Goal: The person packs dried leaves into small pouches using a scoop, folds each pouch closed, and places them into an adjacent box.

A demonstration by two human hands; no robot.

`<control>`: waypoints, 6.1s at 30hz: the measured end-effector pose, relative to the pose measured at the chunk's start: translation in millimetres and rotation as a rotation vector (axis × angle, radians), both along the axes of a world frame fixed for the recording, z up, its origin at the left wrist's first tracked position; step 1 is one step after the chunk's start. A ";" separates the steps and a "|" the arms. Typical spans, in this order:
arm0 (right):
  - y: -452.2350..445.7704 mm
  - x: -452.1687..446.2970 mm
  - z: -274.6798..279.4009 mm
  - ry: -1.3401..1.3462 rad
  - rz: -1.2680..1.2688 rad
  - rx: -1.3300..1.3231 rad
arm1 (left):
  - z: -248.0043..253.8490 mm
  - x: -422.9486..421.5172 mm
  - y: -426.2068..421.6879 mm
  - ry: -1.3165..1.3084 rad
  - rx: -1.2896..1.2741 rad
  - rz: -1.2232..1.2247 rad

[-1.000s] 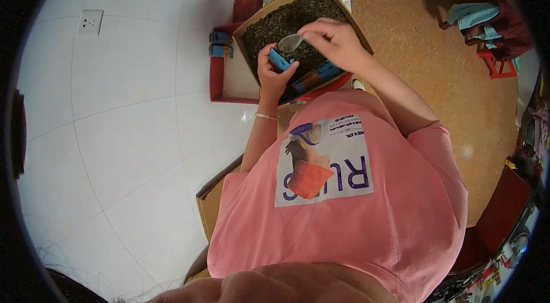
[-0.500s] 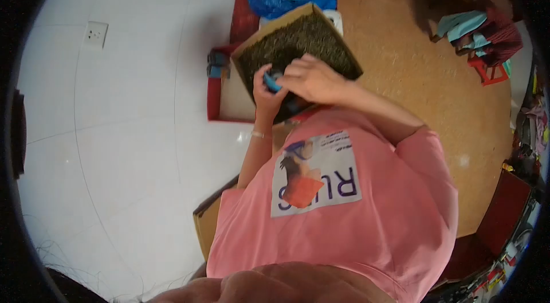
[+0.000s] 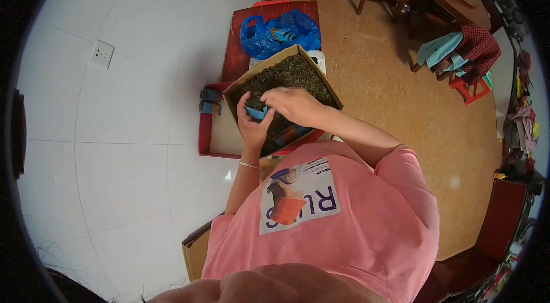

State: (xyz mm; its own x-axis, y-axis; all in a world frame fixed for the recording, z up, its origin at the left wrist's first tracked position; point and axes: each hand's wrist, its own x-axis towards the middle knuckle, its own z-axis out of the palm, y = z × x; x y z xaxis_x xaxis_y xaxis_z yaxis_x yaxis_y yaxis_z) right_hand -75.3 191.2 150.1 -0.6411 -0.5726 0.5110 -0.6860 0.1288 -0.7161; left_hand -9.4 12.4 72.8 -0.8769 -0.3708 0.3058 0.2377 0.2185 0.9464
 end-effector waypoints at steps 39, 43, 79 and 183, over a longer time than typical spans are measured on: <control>11.2 -10.3 -6.4 0.172 -0.050 0.333 | 251.0 99.2 8.2 0.443 0.235 -0.602; 11.7 -5.8 -5.7 0.155 -0.033 0.390 | 241.4 84.4 -12.7 0.485 0.339 -0.519; 31.5 4.6 9.4 0.406 0.001 0.379 | 93.5 34.3 5.9 -0.025 -0.860 -0.170; 59.0 -21.4 -62.4 -0.722 -0.446 0.140 | -242.3 8.0 -357.9 -0.509 -0.574 0.606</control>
State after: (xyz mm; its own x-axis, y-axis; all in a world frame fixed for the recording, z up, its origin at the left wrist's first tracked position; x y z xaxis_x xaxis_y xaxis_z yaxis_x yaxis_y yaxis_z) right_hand -96.7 250.2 87.7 -0.9620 -0.2174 -0.1652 0.0673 0.3975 -0.9151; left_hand -1.4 -345.5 -169.5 -0.6637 -0.7155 0.2181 -0.4745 0.6282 0.6166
